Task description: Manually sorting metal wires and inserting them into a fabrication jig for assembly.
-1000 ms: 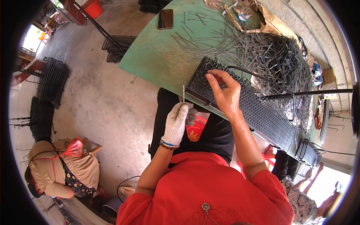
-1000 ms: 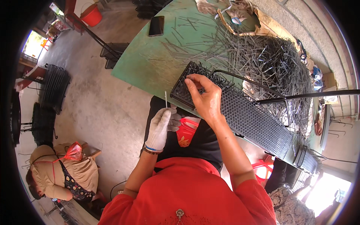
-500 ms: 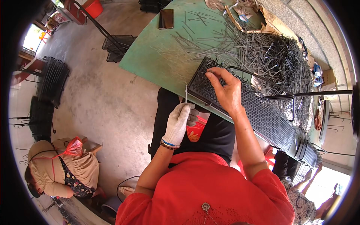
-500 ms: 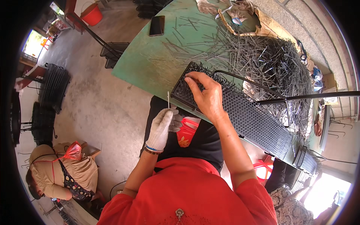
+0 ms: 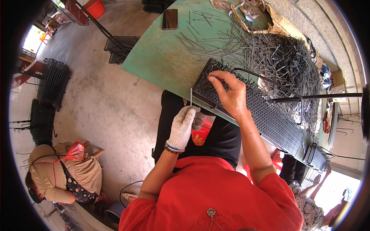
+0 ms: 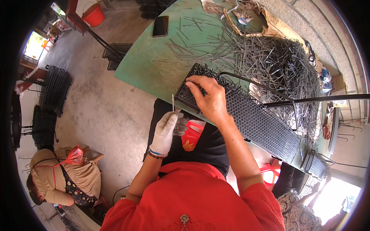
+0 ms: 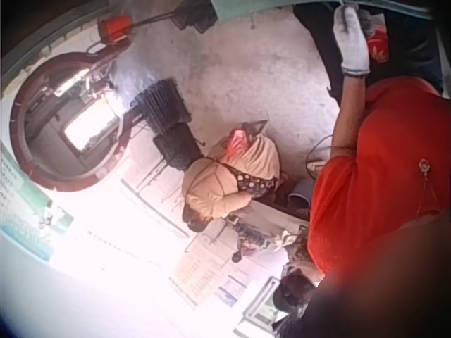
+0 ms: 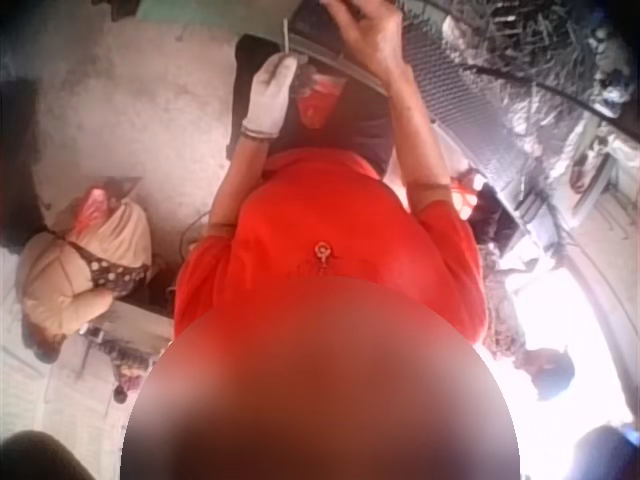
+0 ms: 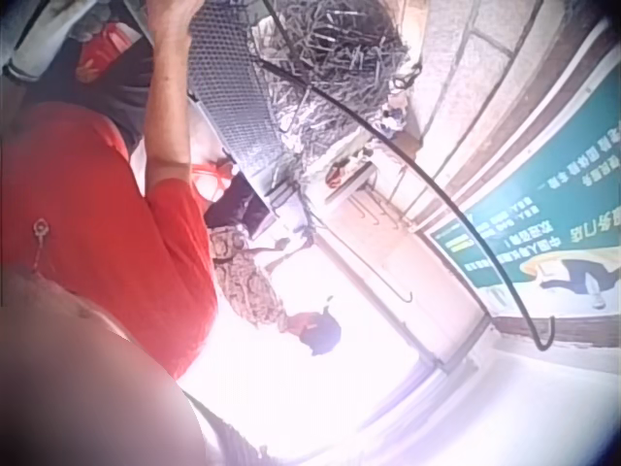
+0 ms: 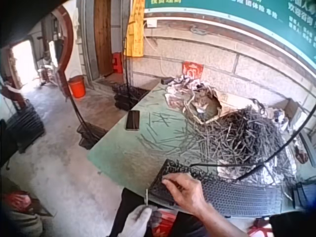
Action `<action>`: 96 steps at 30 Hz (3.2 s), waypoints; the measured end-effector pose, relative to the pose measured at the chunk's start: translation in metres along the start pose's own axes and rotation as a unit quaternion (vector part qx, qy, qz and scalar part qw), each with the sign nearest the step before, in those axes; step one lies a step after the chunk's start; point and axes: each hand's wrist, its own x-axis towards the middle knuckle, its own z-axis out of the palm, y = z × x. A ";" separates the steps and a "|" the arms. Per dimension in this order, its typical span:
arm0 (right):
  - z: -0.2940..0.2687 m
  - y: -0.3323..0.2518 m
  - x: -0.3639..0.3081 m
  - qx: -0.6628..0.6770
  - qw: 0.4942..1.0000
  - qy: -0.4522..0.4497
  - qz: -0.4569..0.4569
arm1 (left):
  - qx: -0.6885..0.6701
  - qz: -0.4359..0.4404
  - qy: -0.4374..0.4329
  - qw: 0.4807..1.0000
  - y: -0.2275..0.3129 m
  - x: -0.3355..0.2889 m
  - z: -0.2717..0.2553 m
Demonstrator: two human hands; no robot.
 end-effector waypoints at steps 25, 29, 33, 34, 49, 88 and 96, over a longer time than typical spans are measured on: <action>0.015 0.012 -0.009 -0.122 0.987 0.023 -0.103 | 0.013 0.002 -0.011 1.000 -0.001 -0.001 0.002; -0.001 -0.003 -0.009 -0.020 1.000 0.001 -0.013 | 0.041 0.014 -0.046 0.998 0.000 -0.003 0.002; -0.014 -0.016 -0.026 0.088 0.977 -0.148 0.128 | 0.061 0.001 -0.122 0.991 0.007 -0.005 0.011; -0.017 -0.015 -0.030 0.087 0.977 -0.147 0.129 | 0.062 -0.003 -0.141 0.988 0.007 -0.006 0.012; -0.008 0.010 -0.018 -0.057 0.992 0.108 -0.031 | 0.427 0.347 0.186 0.814 0.000 0.030 0.010; -0.002 0.006 -0.014 -0.199 0.974 -0.013 -0.105 | 0.129 0.302 0.064 0.942 -0.015 0.117 0.010; -0.006 0.005 -0.009 -0.195 0.970 -0.057 -0.134 | 0.150 0.321 0.067 0.933 -0.019 0.120 0.008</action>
